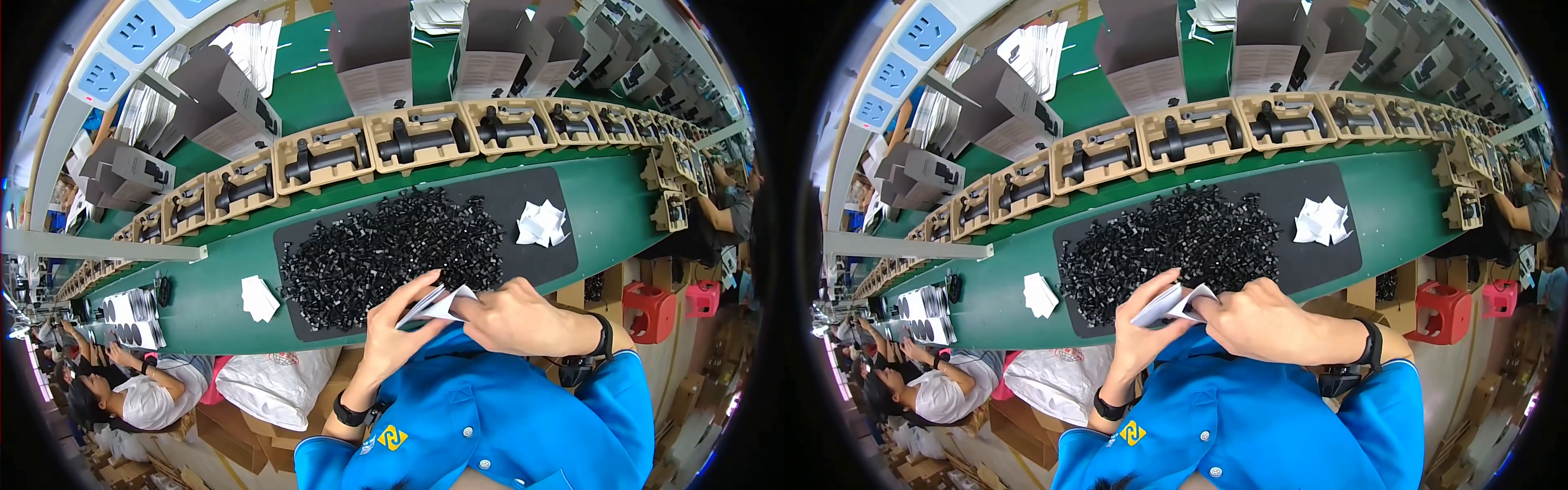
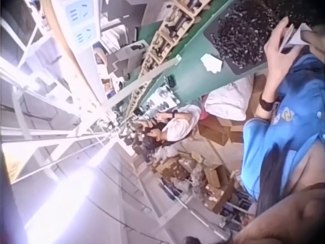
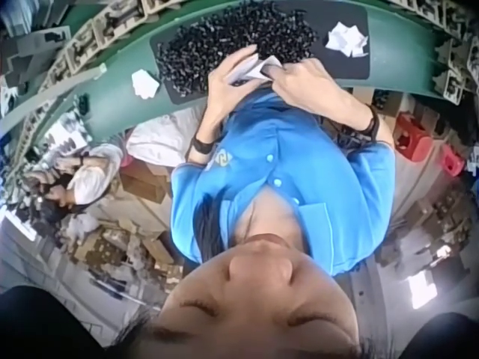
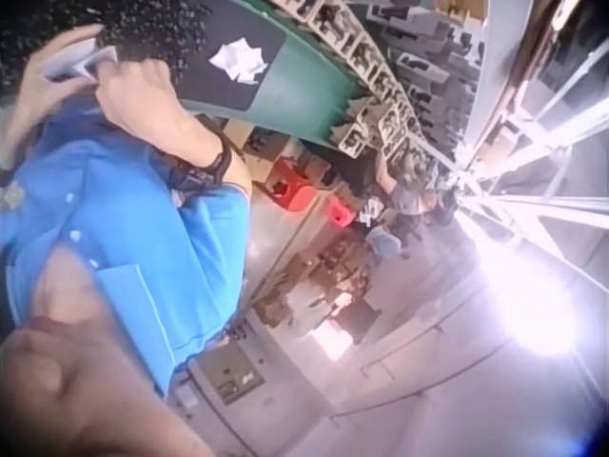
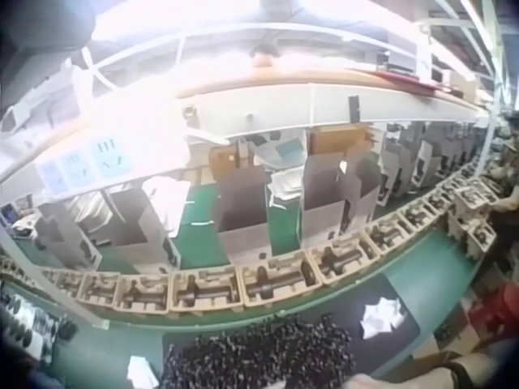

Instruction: Packaging small black electronic components into white plastic bags at a manual assembly station.

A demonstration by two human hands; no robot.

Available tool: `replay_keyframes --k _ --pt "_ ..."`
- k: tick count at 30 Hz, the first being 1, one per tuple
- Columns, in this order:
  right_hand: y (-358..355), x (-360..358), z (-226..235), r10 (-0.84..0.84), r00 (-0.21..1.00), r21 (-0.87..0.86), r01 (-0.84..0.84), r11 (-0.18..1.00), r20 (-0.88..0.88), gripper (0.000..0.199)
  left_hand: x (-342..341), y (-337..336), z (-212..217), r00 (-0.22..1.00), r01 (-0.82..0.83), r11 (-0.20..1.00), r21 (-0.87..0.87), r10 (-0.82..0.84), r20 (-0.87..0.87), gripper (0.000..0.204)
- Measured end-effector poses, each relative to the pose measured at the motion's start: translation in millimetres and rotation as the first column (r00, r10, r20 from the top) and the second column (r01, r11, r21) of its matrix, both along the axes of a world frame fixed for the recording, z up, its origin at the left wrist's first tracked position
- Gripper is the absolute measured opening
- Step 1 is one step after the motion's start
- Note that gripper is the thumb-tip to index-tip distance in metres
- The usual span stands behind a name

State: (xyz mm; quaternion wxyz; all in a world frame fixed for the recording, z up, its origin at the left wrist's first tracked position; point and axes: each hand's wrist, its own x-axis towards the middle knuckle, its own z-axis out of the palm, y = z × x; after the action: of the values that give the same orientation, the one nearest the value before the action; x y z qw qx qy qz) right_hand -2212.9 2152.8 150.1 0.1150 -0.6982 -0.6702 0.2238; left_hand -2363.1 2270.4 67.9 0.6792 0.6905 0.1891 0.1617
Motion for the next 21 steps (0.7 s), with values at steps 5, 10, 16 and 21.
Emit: replay_keyframes --k 5,10,16,21 --pt "5 -8 -1 -0.089 0.968 0.434 0.186 0.882 -0.235 0.046 -10 0 6 0.99 -0.068 0.991 -0.116 0.081 0.116 0.063" --pt "0 -3 -18 -0.173 0.779 0.206 0.361 0.909 -0.603 0.032 -9 -1 18 0.991 -0.038 0.991 -0.128 0.053 0.121 0.064" --pt "-7 -5 -34 -0.151 0.824 0.359 0.393 0.846 -0.546 0.03 -9 -4 22 0.987 -0.136 0.834 -0.535 0.162 0.0 0.053" --pt "-15 -3 -48 -0.061 0.985 0.59 -0.047 0.806 0.162 0.039 -15 -1 2 0.998 -0.062 0.786 -0.615 0.068 -0.014 0.03"
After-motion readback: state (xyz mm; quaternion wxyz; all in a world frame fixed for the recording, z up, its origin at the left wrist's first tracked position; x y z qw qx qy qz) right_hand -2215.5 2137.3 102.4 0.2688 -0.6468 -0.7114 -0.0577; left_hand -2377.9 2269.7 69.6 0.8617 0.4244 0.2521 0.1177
